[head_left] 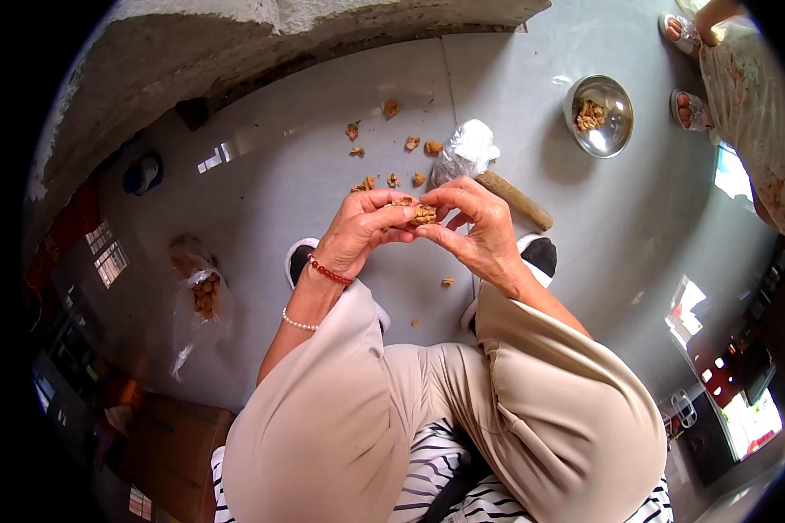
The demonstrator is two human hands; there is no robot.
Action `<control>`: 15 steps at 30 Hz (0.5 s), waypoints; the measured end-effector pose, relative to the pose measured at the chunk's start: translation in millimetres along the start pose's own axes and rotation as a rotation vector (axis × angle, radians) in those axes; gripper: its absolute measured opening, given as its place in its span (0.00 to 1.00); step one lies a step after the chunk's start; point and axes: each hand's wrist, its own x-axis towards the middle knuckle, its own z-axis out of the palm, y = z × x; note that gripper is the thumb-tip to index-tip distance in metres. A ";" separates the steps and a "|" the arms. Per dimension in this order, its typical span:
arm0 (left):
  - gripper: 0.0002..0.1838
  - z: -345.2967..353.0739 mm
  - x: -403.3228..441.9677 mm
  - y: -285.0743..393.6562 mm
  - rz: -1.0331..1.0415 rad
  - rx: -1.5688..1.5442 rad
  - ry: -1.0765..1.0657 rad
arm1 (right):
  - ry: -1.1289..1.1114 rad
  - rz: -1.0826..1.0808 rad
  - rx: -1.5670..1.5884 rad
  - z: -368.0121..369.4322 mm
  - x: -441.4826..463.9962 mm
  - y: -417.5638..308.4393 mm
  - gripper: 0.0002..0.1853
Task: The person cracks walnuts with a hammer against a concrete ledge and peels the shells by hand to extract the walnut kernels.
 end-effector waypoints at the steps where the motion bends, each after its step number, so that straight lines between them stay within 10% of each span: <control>1: 0.14 -0.1 0.1 -0.4 0.011 -0.008 -0.008 | 0.000 -0.012 -0.017 -0.4 -0.2 1.2 0.12; 15: 0.12 -2.1 0.9 -8.1 0.098 0.035 0.024 | 0.121 -0.186 -0.124 4.2 -3.3 7.3 0.14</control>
